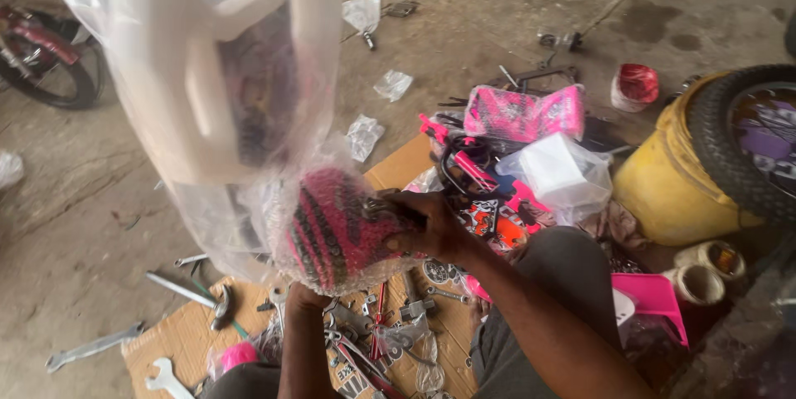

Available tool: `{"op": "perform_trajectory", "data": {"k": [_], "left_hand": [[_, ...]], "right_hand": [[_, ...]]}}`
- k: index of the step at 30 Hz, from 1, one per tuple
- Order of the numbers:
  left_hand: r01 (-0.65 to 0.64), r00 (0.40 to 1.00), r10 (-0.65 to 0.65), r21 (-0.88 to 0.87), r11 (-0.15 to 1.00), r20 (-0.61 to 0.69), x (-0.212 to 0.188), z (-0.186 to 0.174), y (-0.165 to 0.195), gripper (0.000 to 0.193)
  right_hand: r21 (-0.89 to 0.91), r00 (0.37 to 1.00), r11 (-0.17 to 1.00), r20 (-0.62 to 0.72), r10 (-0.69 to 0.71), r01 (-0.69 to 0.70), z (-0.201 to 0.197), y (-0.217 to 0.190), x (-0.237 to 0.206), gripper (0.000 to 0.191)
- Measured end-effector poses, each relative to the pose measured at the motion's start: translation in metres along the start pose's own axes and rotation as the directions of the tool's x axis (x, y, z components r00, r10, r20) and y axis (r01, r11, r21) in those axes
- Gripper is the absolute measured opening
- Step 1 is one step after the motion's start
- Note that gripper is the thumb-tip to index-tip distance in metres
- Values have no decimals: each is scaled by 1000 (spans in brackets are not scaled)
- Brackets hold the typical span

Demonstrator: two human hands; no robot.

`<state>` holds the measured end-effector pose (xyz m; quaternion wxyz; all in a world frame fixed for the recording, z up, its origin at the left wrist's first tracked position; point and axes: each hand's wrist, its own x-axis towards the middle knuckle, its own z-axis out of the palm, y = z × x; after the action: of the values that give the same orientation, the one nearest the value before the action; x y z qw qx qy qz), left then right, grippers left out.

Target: The person is assembling a pink children's bicycle while sitting on the floor. They use a wrench and pliers to tighten bolts and attach the seat to the frame. The person handles various parts including the seat, frame, and tools.

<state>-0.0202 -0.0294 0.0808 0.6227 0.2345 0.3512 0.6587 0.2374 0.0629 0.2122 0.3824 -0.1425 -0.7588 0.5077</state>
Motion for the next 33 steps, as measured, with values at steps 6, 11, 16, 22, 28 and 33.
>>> {"op": "perform_trajectory", "data": {"k": [6,11,16,22,28,33], "left_hand": [[-61,995,68,90,994,-72,-12,31,9,16],[-208,952,241,176,962,-191,-15,47,26,18],[-163,986,162,-18,986,-32,-8,39,39,18],[-129,963,191,294,947,-190,-11,5,23,20],[-158,956,190,155,975,-222,0,-6,1,21],[-161,967,177,103,982,-182,-4,-17,3,19]], "right_hand": [[-151,780,964,-621,80,-220,14,16,9,32],[-257,919,942,-380,106,-216,21,4,-5,35],[-196,951,936,-155,266,-293,38,5,-12,33],[-334,969,910,-100,225,-246,58,28,-4,26],[-365,978,915,-170,117,-173,51,31,0,25],[-444,988,882,-49,148,-154,51,26,16,23]]}}
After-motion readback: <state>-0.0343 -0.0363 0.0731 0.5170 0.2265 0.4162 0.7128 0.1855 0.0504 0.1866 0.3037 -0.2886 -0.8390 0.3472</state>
